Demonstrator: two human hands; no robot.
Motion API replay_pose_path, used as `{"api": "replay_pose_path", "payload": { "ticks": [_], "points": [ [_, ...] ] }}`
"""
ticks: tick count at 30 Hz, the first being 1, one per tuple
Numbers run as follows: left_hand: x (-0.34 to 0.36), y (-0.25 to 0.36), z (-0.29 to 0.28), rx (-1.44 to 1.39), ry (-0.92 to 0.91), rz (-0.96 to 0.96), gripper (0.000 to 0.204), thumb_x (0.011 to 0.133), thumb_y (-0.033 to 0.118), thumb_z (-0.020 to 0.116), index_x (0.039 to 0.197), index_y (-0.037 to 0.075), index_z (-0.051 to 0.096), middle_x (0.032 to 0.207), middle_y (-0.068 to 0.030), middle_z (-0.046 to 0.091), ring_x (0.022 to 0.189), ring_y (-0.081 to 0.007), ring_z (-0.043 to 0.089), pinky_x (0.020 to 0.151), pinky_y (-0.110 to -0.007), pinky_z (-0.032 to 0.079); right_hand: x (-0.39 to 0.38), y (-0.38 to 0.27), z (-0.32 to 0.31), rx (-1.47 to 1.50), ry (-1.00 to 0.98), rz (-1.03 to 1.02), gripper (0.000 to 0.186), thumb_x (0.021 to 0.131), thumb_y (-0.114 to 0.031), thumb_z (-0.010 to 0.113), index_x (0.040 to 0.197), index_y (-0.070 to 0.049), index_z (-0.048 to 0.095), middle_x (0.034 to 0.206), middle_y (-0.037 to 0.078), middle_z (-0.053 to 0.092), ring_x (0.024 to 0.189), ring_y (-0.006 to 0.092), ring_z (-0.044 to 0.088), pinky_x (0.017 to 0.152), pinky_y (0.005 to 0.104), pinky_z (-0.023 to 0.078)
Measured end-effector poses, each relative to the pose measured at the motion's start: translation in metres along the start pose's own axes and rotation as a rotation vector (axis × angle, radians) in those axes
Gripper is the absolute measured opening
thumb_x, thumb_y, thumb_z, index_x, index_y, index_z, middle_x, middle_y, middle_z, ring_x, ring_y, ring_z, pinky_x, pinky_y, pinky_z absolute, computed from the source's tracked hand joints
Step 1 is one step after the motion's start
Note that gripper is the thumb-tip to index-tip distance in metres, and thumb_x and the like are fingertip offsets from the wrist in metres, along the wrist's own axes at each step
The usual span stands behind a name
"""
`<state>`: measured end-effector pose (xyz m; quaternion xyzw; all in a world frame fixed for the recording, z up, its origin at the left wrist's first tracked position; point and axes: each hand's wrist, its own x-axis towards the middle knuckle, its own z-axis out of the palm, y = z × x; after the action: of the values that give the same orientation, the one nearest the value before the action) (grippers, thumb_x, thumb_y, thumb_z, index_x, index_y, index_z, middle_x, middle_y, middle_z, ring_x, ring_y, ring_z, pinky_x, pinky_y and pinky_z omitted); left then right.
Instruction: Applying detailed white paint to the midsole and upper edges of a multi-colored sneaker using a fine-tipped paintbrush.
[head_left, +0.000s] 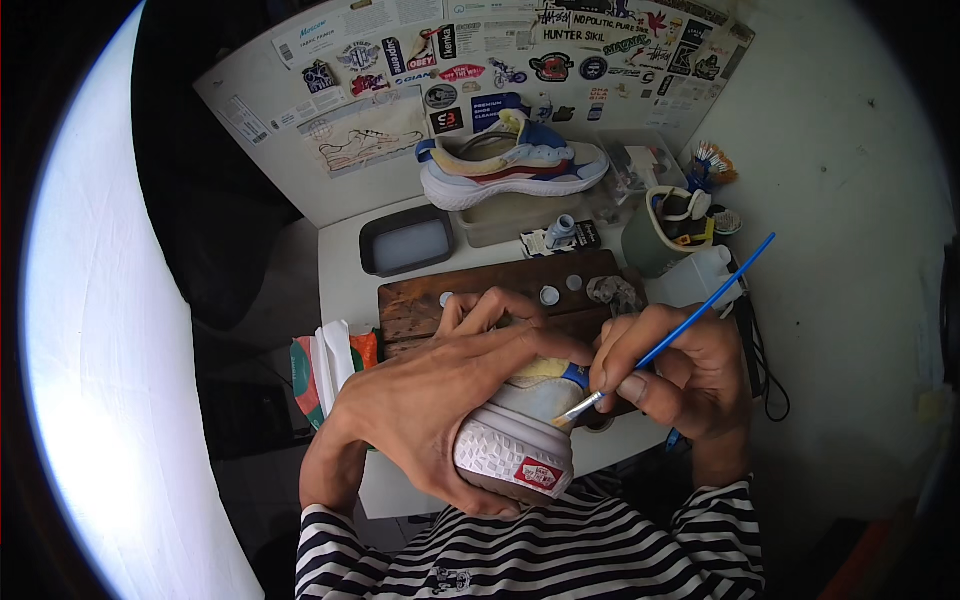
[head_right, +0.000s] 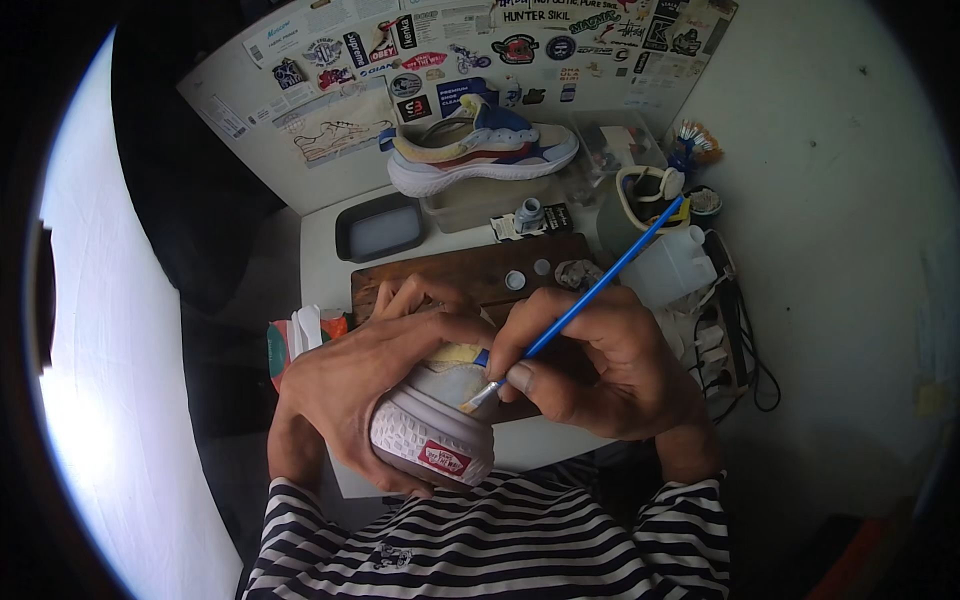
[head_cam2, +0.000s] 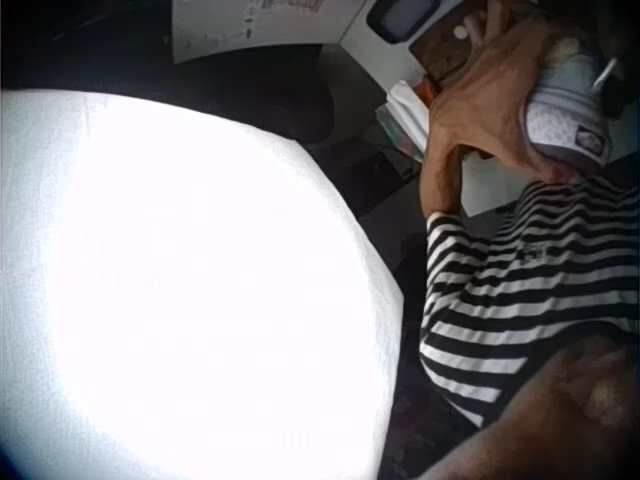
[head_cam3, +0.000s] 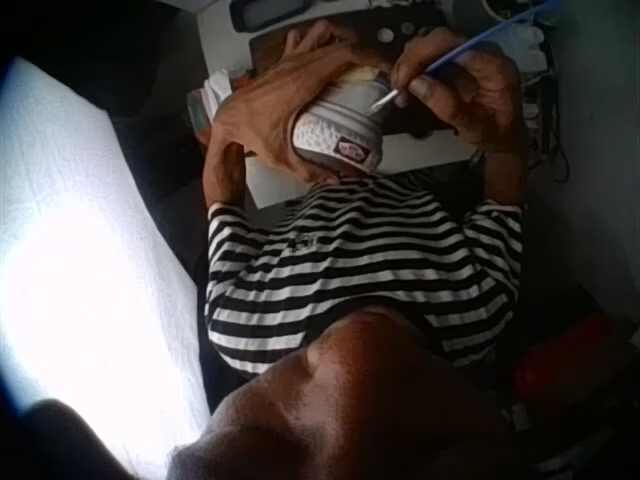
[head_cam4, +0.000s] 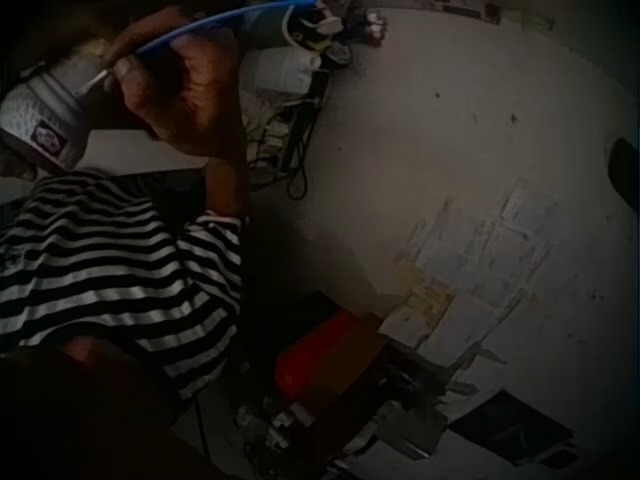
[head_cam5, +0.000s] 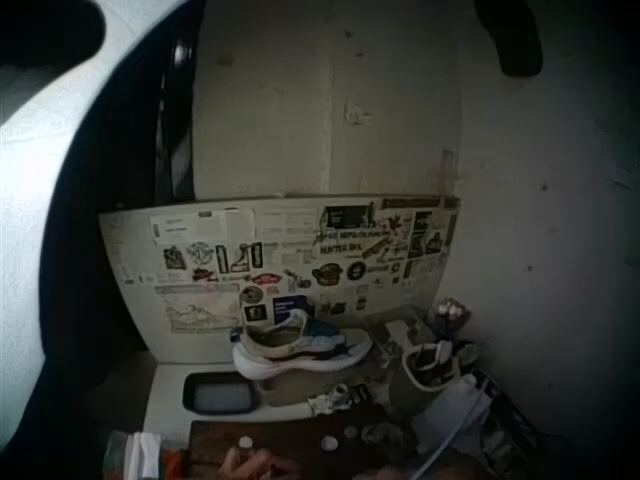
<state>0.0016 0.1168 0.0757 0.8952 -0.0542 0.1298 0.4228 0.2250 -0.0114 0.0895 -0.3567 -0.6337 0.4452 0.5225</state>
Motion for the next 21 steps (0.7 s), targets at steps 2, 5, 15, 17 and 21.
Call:
{"api": "replay_pose_path", "payload": {
  "ticks": [2, 5, 15, 17, 21],
  "points": [
    [-0.0005, -0.0001, 0.0001, 0.004, 0.005, -0.008, 0.109, 0.047, 0.046, 0.09, 0.138, 0.004, 0.047, 0.127, -0.0132, 0.058, 0.121, -0.0318, 0.047, 0.101, -0.046, 0.029, -0.0004, 0.0019, 0.0004, 0.025, 0.013, -0.007, 0.013, 0.087, 0.001, 0.059, 0.096, 0.006, 0.066, 0.084, 0.011, 0.067, 0.074, 0.0145, 0.067, 0.066, 0.0271, 0.054],
    [-0.0008, -0.0008, 0.0016, -0.044, 0.004, -0.012, 0.108, 0.048, 0.046, 0.09, 0.138, 0.004, 0.047, 0.127, -0.013, 0.058, 0.121, -0.0324, 0.045, 0.1, -0.048, 0.03, -0.0007, 0.0023, 0.0022, 0.05, 0.04, -0.008, 0.013, 0.087, 0.002, 0.059, 0.097, 0.006, 0.066, 0.084, 0.011, 0.067, 0.074, 0.0146, 0.067, 0.066, 0.0271, 0.054],
    [0.0032, 0.0002, 0.0008, -0.002, -0.014, -0.02, 0.108, 0.049, 0.045, 0.09, 0.139, 0.004, 0.046, 0.13, -0.0143, 0.056, 0.124, -0.034, 0.044, 0.102, -0.049, 0.029, -0.0024, 0.0025, 0.0006, 0.032, 0.055, -0.007, 0.013, 0.088, 0.001, 0.059, 0.097, 0.007, 0.066, 0.087, 0.013, 0.069, 0.073, 0.0159, 0.068, 0.067, 0.0282, 0.055],
    [0.0035, -0.0015, 0.0023, -0.035, 0.014, 0.024, 0.108, 0.049, 0.044, 0.09, 0.139, 0.005, 0.045, 0.131, -0.0145, 0.056, 0.124, -0.0348, 0.043, 0.102, -0.05, 0.029, -0.0015, 0.0031, 0.0017, 0.028, 0.055, -0.012, 0.013, 0.088, 0.001, 0.059, 0.098, 0.006, 0.066, 0.086, 0.012, 0.069, 0.073, 0.0159, 0.068, 0.067, 0.0281, 0.055],
    [0.004, -0.0002, -0.0003, -0.009, 0.008, 0.031, 0.108, 0.049, 0.044, 0.09, 0.14, 0.004, 0.045, 0.132, -0.0151, 0.056, 0.123, -0.0343, 0.044, 0.102, -0.049, 0.029, -0.0012, 0.0033, -0.0015, -0.006, 0.013, -0.023, 0.013, 0.089, 0.0, 0.059, 0.098, 0.007, 0.066, 0.086, 0.012, 0.069, 0.074, 0.0157, 0.068, 0.068, 0.0278, 0.056]
  ]
}}
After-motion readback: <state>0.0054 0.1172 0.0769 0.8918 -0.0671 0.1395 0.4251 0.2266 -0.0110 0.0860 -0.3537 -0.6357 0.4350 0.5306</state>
